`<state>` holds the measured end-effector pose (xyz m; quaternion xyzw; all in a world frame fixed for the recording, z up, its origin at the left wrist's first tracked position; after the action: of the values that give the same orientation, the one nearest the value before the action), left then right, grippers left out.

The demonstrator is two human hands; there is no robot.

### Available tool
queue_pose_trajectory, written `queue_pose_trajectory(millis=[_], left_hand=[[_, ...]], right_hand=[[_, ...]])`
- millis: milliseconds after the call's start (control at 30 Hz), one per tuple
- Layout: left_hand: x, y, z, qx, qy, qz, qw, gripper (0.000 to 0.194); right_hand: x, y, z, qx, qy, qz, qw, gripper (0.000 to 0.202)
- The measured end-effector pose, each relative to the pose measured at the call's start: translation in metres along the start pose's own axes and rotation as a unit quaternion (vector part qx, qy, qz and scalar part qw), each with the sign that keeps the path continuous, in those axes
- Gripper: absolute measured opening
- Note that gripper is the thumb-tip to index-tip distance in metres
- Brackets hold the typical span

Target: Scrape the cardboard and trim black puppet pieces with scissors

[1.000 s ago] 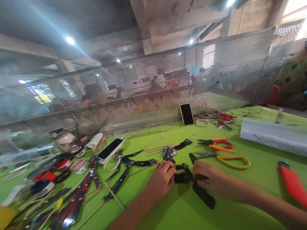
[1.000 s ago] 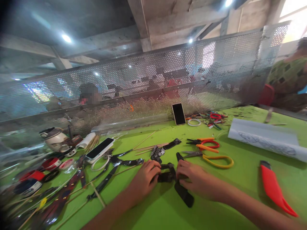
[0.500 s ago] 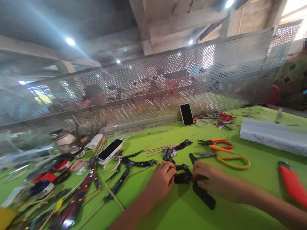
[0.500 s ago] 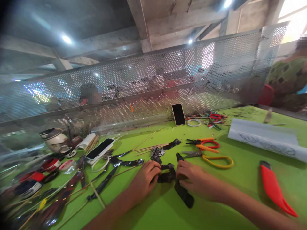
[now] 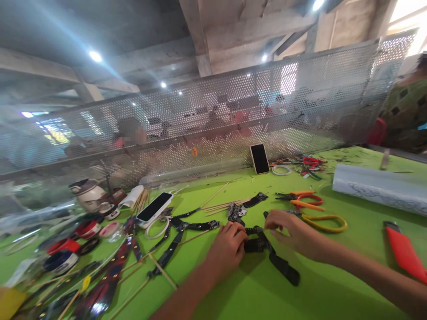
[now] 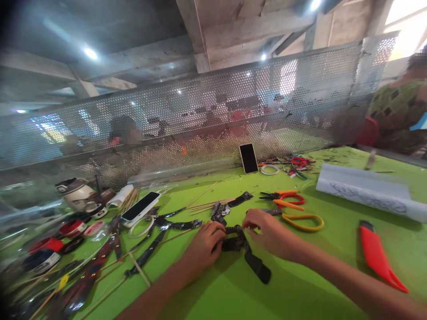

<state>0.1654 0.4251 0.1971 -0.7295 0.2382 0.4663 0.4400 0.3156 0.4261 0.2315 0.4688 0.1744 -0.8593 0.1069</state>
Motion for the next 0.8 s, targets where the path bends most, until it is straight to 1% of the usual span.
queue_pose_trajectory(millis=[67,167,233,300,367,433,567,700,800], left_hand=[[0.0,0.0,0.0,-0.001,-0.001,0.002,1.0,0.019],[0.0,-0.001,0.001,-0.004,-0.001,0.002,1.0,0.019],[0.0,-0.001,0.002,-0.005,-0.002,0.001,1.0,0.019],[0.0,-0.001,0.002,-0.006,-0.003,0.002,1.0,0.018],[-0.001,-0.001,0.002,-0.006,-0.005,0.005,1.0,0.017],[-0.002,-0.001,0.002,-0.007,-0.007,0.008,1.0,0.017],[-0.005,-0.001,0.0,-0.008,-0.01,0.016,1.0,0.015],[-0.006,-0.001,0.0,-0.01,-0.01,0.021,1.0,0.013],[-0.007,-0.002,0.0,-0.012,-0.013,0.023,1.0,0.013]], right_hand=[[-0.003,-0.021,0.0,-0.004,0.041,-0.008,0.999,0.015],[-0.003,-0.07,-0.007,0.008,0.084,0.002,0.996,0.014],[-0.001,-0.108,-0.018,0.035,0.118,-0.001,0.992,0.014],[0.003,-0.143,-0.031,0.069,0.148,-0.001,0.987,0.023],[0.008,-0.169,-0.043,0.099,0.17,-0.003,0.98,0.029],[0.013,-0.186,-0.054,0.12,0.185,-0.008,0.975,0.029],[0.021,-0.205,-0.072,0.146,0.195,-0.018,0.97,0.031],[0.027,-0.224,-0.086,0.152,0.19,-0.016,0.97,0.031],[0.03,-0.235,-0.092,0.151,0.183,-0.011,0.971,0.032]])
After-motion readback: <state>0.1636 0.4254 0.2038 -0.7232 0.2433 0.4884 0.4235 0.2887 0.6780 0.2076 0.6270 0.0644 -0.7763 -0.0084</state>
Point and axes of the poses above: each hand's wrist, its own y-axis away from the middle knuckle, its own x-axis out of the palm, z = x × y, the point moved 8 cm from there along -y, towards the middle knuckle, and after that the axes turned 11 degrees about x, right-handed, at the moved point
